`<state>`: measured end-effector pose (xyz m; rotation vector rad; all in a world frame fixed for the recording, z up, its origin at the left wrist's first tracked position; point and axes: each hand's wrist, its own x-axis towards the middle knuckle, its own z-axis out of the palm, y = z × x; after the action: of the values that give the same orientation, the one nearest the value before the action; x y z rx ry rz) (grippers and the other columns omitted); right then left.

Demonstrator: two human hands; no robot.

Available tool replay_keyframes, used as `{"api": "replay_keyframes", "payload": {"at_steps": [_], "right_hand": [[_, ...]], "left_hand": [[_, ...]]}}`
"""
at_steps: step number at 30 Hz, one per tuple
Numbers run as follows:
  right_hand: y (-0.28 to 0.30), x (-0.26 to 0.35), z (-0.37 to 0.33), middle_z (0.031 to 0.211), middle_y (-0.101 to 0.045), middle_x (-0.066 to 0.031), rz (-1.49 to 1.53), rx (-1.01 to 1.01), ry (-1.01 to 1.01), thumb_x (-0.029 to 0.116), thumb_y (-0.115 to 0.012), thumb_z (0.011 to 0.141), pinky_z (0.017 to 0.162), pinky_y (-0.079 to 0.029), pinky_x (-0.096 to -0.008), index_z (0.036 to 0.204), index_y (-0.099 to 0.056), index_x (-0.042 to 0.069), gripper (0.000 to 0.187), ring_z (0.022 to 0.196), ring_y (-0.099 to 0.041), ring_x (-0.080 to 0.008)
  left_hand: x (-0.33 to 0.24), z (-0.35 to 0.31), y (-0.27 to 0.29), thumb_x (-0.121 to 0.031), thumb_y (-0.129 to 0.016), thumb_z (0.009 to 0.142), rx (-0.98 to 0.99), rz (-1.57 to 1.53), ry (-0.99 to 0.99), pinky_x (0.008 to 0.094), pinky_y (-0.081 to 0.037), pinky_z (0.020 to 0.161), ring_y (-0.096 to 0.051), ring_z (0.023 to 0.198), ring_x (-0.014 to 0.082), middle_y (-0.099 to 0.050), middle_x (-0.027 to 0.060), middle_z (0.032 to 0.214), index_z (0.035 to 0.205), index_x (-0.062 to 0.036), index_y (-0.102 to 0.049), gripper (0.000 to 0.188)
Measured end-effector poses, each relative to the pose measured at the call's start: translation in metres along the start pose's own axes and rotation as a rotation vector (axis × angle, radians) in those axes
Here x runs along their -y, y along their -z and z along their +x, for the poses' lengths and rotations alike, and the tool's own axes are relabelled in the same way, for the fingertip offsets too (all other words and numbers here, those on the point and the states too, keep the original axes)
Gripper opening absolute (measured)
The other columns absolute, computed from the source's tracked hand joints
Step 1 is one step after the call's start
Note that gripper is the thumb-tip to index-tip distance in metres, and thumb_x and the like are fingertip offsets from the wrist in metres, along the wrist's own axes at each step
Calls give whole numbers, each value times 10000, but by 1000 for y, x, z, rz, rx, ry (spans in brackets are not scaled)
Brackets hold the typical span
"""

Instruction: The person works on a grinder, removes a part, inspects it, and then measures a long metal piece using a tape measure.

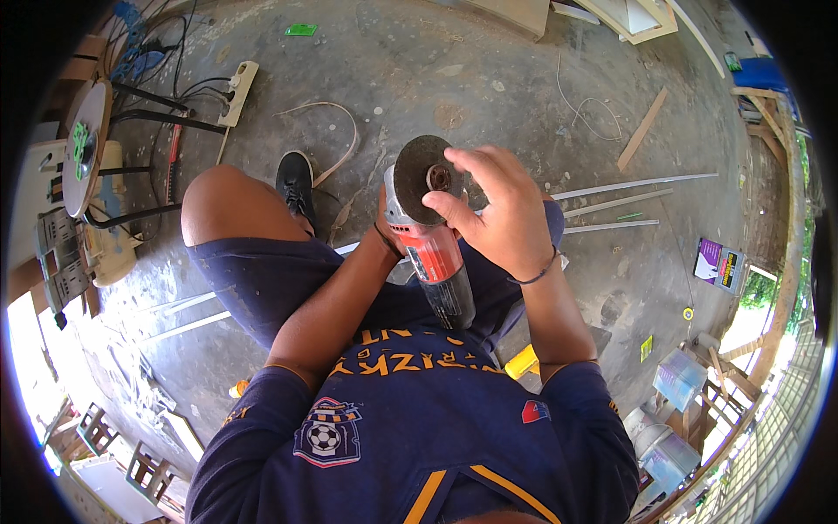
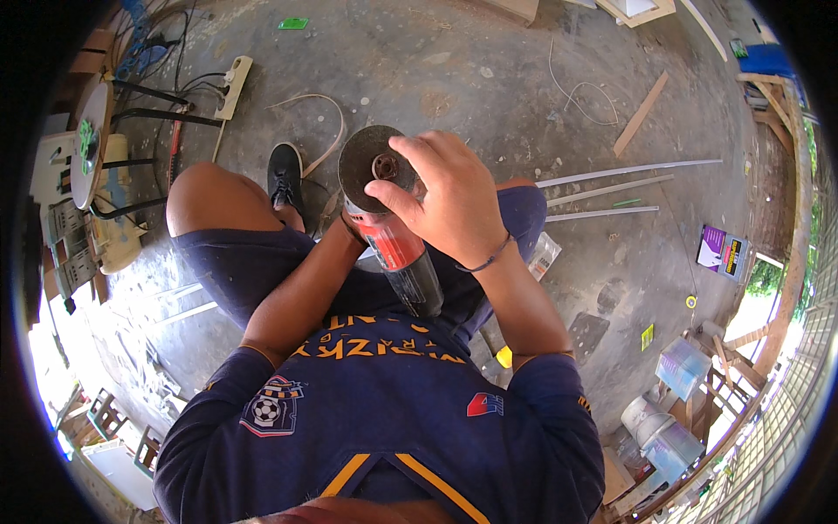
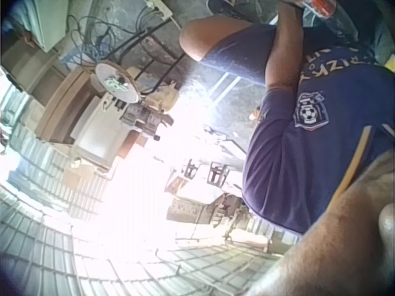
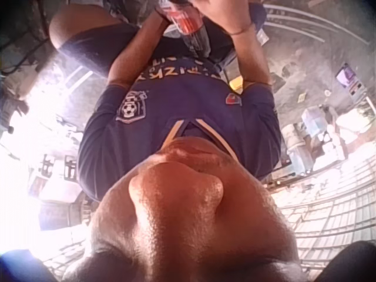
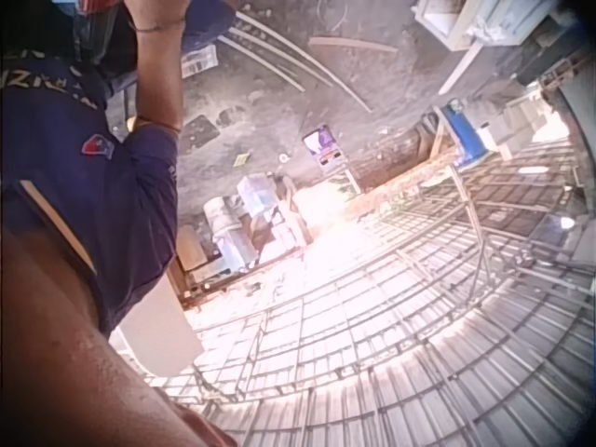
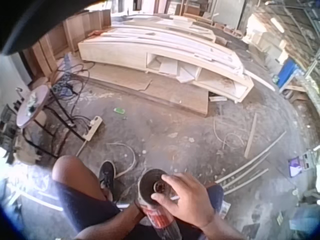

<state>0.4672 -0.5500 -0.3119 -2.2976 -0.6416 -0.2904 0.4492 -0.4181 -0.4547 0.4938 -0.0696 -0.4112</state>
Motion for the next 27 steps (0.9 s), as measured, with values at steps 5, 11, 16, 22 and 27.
{"api": "replay_keyframes", "payload": {"at_steps": [5, 11, 16, 22, 27], "right_hand": [[1, -4, 0, 862, -616, -82, 14, 63, 149, 214, -723, 715, 685, -466, -339, 1085, -573, 45, 434, 746, -570, -251], [9, 13, -6, 842, -611, -82, -68, 100, -129, 215, -673, 743, 644, -450, -349, 1092, -564, 38, 405, 736, -554, -259], [11, 18, -11, 771, -616, -39, -29, 60, -114, 201, -703, 738, 528, -417, -287, 1143, -551, 45, 459, 573, -518, -158], [11, 17, -13, 677, -620, -26, 28, -56, -38, 129, -677, 727, 483, -410, -261, 1175, -530, 63, 476, 463, -469, -128], [31, 30, -10, 772, -623, -86, -72, 199, -310, 135, -632, 728, 564, -468, -329, 1211, -483, 49, 513, 597, -592, -242]], "left_hand": [[-3, -1, -7, -123, -597, 810, -79, -211, 63, 421, -555, 659, -614, 817, 268, -575, 136, 962, 1119, -42, -499, 334], [-2, 4, -2, -117, -604, 800, -43, -177, 114, 410, -558, 642, -617, 794, 251, -577, 133, 951, 1088, -26, -514, 316], [-3, -2, -20, -64, -645, 746, -94, -221, 44, 385, -539, 656, -607, 755, 233, -587, 121, 952, 1081, -26, -530, 356], [-1, -1, -18, -46, -651, 720, -125, -134, 68, 378, -535, 664, -611, 739, 233, -599, 113, 903, 1081, -23, -533, 381], [-10, 2, -23, -134, -565, 810, -10, -180, 100, 364, -542, 646, -617, 735, 219, -599, 100, 904, 1036, -43, -541, 245]]}}
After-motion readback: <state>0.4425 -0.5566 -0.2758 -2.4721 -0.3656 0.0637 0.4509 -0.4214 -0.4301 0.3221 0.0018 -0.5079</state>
